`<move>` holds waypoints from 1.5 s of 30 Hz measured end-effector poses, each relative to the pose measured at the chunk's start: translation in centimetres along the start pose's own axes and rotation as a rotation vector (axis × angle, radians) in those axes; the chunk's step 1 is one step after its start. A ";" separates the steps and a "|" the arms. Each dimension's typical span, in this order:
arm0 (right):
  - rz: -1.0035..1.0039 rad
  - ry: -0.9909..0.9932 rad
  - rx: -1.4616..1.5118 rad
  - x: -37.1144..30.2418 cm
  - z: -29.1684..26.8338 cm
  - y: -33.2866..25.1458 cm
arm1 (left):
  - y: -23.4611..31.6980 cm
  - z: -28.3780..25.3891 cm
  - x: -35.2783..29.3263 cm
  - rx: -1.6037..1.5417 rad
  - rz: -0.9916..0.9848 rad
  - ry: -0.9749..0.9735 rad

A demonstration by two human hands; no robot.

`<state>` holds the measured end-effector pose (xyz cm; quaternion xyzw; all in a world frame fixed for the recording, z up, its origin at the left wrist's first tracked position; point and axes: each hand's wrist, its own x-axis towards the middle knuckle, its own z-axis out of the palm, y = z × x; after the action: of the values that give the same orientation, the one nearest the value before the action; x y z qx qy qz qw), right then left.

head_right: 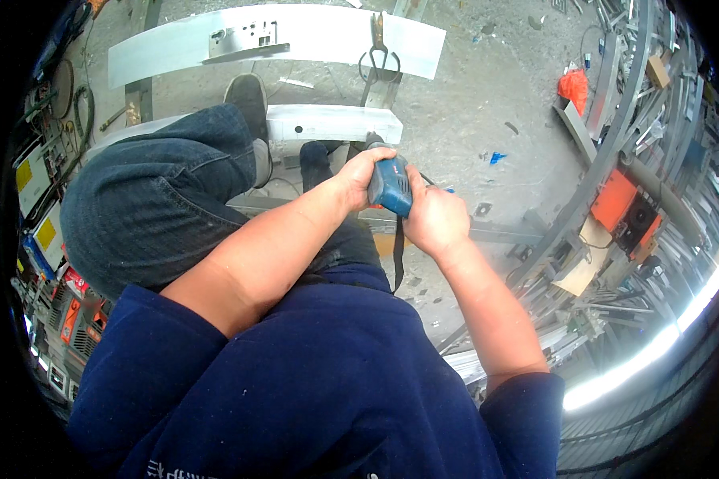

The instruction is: The person uses a corded drill to make holes in a long, flat metal bar resting on a workbench. They periodically stop to adjust the drill bit with pliers and reposition the metal bar before continuing to drill additional holes.

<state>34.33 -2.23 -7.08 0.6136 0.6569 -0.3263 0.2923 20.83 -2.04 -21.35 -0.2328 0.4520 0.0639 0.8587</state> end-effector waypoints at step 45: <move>-0.190 0.631 0.788 -6.1 11.7 -0.1 | -1.9 7.4 -15.7 1.278 0.831 0.031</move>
<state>34.46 -15.17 -9.53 0.6836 0.5931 -0.3729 -0.2045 17.79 1.27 -4.52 0.4978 0.4636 0.1046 0.7255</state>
